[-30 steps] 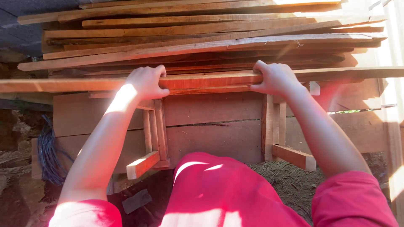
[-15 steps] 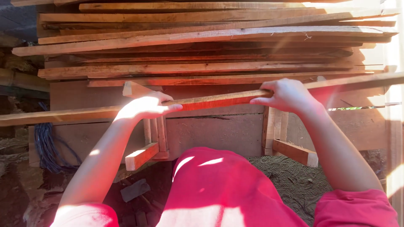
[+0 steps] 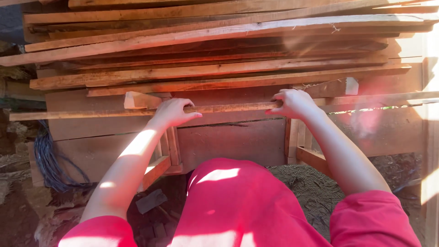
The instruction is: Sorting and arranging thin strips of wood onto a wooden bench in a workshop setting.
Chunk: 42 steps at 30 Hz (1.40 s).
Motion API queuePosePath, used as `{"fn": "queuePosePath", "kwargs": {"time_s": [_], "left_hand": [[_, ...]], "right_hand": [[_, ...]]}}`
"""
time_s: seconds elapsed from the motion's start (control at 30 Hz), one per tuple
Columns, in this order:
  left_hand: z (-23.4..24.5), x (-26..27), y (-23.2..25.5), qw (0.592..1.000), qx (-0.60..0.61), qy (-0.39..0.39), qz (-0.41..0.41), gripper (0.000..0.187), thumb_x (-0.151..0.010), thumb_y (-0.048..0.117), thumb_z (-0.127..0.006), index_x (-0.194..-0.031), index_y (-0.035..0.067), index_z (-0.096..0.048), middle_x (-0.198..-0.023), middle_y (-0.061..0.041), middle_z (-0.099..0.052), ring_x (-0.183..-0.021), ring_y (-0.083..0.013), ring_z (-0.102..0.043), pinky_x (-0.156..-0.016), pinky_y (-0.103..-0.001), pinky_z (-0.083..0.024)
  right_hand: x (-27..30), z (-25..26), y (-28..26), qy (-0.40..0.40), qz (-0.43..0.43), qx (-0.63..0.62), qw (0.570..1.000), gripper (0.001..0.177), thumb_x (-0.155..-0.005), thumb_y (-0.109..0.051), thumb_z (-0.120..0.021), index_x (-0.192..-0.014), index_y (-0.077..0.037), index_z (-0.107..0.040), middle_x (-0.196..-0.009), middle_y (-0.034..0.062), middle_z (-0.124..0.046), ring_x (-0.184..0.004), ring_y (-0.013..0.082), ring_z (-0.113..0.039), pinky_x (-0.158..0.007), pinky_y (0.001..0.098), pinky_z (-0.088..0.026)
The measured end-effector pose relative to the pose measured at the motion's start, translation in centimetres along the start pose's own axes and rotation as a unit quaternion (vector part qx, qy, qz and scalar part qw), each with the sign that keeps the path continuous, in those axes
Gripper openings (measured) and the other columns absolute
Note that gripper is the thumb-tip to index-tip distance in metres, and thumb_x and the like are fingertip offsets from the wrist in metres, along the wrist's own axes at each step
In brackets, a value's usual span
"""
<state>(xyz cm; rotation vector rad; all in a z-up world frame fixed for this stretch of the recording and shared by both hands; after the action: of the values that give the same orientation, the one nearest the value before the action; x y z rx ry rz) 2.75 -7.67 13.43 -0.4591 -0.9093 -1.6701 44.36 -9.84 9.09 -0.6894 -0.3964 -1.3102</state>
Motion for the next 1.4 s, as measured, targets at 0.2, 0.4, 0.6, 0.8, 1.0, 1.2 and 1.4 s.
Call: {"fn": "queuePosePath", "kwargs": {"time_s": [0.2, 0.4, 0.6, 0.8, 1.0, 1.2, 1.4], "left_hand": [[-3.9, -4.8, -2.9, 1.0, 0.018, 0.012, -0.006, 0.053, -0.078, 0.072, -0.069, -0.114, 0.034, -0.075, -0.117, 0.004, -0.072, -0.12, -0.024, -0.065, -0.101, -0.041, -0.052], [-8.7, -8.2, -5.6, 0.999, -0.002, 0.038, -0.007, 0.05, -0.08, 0.068, -0.069, -0.118, 0.036, -0.074, -0.12, 0.006, -0.071, -0.119, -0.0235, -0.066, -0.097, -0.041, -0.054], [-11.6, -10.2, -6.1, 0.995, -0.069, 0.072, 0.015, 0.047, -0.088, 0.063, -0.067, -0.124, 0.034, -0.072, -0.124, 0.004, -0.069, -0.12, -0.0268, -0.062, -0.103, -0.047, -0.047], [-12.6, -9.2, -5.0, 0.994, -0.05, 0.093, 0.024, 0.069, -0.093, 0.072, -0.057, -0.147, 0.028, -0.055, -0.146, 0.002, -0.057, -0.137, -0.025, -0.048, -0.119, -0.05, -0.027], [-18.8, -11.9, -7.8, 0.98, -0.014, 0.194, 0.035, 0.052, -0.103, 0.069, -0.045, -0.136, 0.033, -0.065, -0.135, 0.007, -0.066, -0.132, -0.0219, -0.054, -0.121, -0.054, -0.02], [-18.4, -8.8, -6.5, 0.983, 0.001, 0.172, 0.063, 0.049, -0.091, 0.058, -0.069, -0.135, 0.035, -0.065, -0.135, 0.01, -0.064, -0.131, -0.0208, -0.049, -0.117, -0.055, -0.027], [-21.6, -6.0, -6.0, 0.98, -0.001, 0.189, 0.057, 0.051, -0.092, 0.06, -0.068, -0.135, 0.033, -0.065, -0.133, 0.009, -0.064, -0.13, -0.0216, -0.05, -0.116, -0.057, -0.028]], "right_hand": [[-3.2, -1.9, 1.5, -0.006, 0.018, 0.011, 1.0, 0.051, -0.074, -0.073, -0.071, -0.111, -0.038, -0.076, -0.106, -0.0049, -0.074, -0.108, 0.0284, -0.072, -0.094, 0.0487, -0.058], [-7.1, -7.5, 2.2, -0.04, -0.005, 0.059, 0.997, 0.049, -0.072, -0.072, -0.073, -0.1, -0.032, -0.076, -0.098, -0.001, -0.074, -0.1, 0.0302, -0.075, -0.087, 0.0486, -0.061], [-8.5, -11.0, 2.0, -0.035, -0.024, 0.038, 0.998, 0.044, -0.08, -0.061, -0.073, -0.109, -0.028, -0.074, -0.108, 0.0021, -0.073, -0.106, 0.0337, -0.073, -0.09, 0.0516, -0.06], [-5.6, -7.7, -5.1, 0.003, 0.025, 0.006, 1.0, 0.064, -0.091, -0.073, -0.051, -0.125, -0.022, -0.07, -0.121, 0.0058, -0.071, -0.12, 0.0295, -0.067, -0.099, 0.0486, -0.052], [-5.5, -9.4, -6.3, 0.028, -0.014, -0.077, 0.997, 0.063, -0.103, -0.072, -0.038, -0.123, -0.025, -0.073, -0.119, 0.0012, -0.075, -0.121, 0.0257, -0.066, -0.104, 0.0475, -0.045], [-4.9, -12.8, -6.0, 0.051, -0.001, -0.039, 0.998, 0.057, -0.094, -0.07, -0.053, -0.13, -0.029, -0.068, -0.118, 0.0009, -0.071, -0.119, 0.0249, -0.064, -0.111, 0.0511, -0.039], [-1.7, -15.9, -6.3, 0.067, 0.003, -0.055, 0.996, 0.06, -0.094, -0.071, -0.055, -0.131, -0.026, -0.068, -0.118, 0.0041, -0.07, -0.119, 0.0274, -0.063, -0.11, 0.0514, -0.038]]}}
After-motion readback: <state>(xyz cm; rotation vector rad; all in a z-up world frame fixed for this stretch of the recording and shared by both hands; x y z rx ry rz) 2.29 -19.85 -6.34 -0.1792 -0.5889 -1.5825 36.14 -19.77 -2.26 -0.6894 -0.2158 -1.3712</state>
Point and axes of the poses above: each hand's wrist, its own x-axis away from the middle knuckle, its own z-axis out of the back of the hand, y = z × x, the point moved 2 cm from there along -x, towards the middle knuckle
